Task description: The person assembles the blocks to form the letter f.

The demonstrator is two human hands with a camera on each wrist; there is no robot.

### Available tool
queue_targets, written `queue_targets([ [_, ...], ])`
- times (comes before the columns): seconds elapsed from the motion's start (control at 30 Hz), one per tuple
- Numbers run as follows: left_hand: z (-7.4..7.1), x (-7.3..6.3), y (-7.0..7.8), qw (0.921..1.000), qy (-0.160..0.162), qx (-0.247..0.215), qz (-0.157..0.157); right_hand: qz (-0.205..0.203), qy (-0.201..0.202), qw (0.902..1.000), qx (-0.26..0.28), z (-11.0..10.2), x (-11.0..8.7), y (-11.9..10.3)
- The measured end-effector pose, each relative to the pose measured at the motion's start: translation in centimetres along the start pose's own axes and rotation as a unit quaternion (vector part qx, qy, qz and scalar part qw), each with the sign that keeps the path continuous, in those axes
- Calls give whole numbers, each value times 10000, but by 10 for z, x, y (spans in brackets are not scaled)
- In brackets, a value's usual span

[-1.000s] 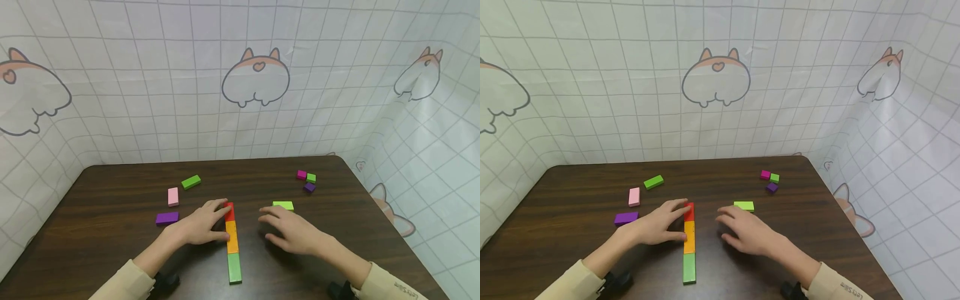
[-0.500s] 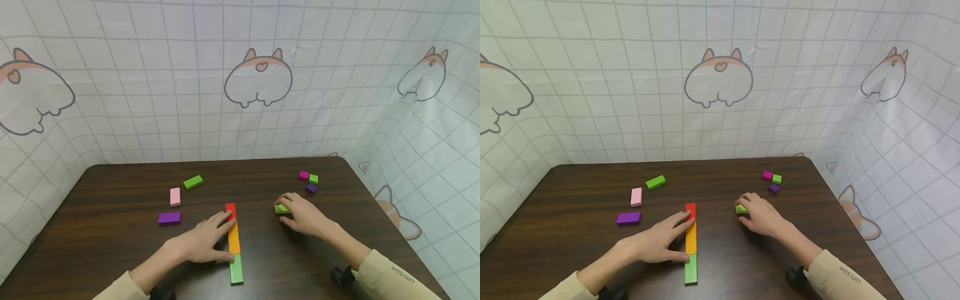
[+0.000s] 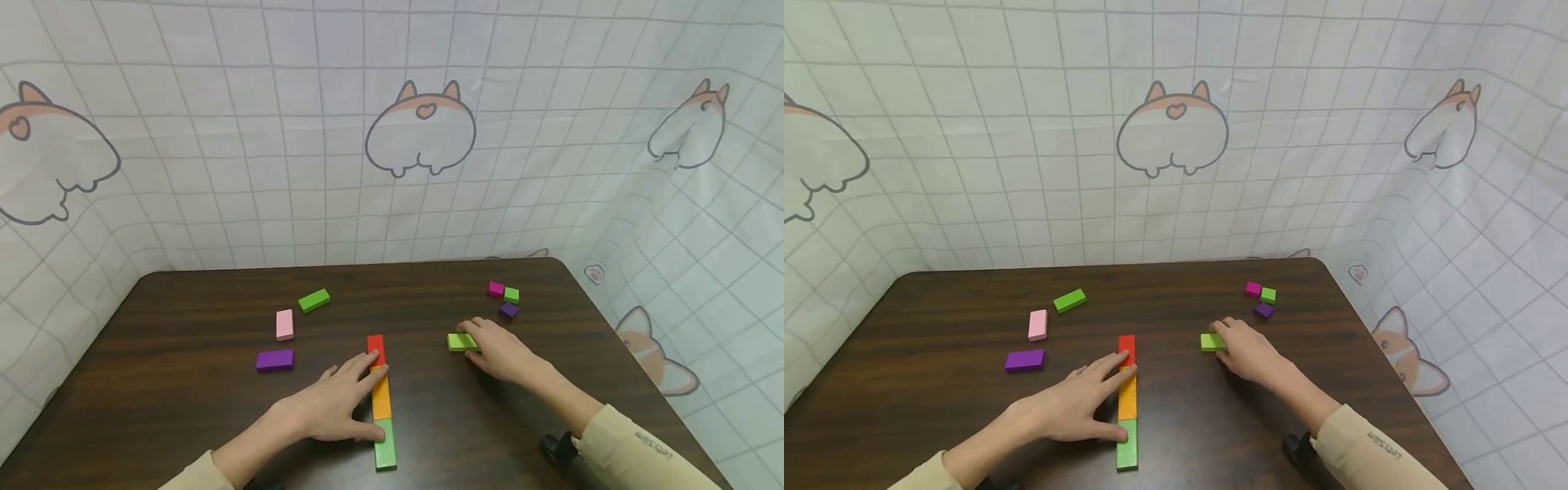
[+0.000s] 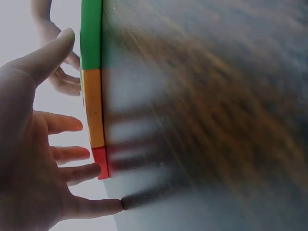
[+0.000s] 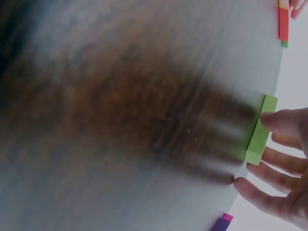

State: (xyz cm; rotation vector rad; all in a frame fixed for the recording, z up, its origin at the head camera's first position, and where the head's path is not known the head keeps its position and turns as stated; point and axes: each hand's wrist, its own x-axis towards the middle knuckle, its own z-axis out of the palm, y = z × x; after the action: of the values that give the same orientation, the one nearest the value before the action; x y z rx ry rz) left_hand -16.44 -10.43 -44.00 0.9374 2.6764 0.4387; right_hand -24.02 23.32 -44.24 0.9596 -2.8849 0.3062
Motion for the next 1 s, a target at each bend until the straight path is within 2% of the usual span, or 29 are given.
queue_targets([
  [0.27, 7, -1, 3, 10000, -75, 37, 20, -192, 75, 9997, -150, 7, 0, 5],
  [0.53, 7, 1, 4, 9999, -69, 111, 3, -240, 197, 9994, -149, 5, 2, 7],
  [0.7, 6, 0, 4, 9999, -110, 104, -4, -260, 211, 9994, -132, 4, 7, 3],
  [1.0, 4, 0, 3, 9999, -119, 3, -20, -228, 202, 9995, 63, -2, 28, -17],
])
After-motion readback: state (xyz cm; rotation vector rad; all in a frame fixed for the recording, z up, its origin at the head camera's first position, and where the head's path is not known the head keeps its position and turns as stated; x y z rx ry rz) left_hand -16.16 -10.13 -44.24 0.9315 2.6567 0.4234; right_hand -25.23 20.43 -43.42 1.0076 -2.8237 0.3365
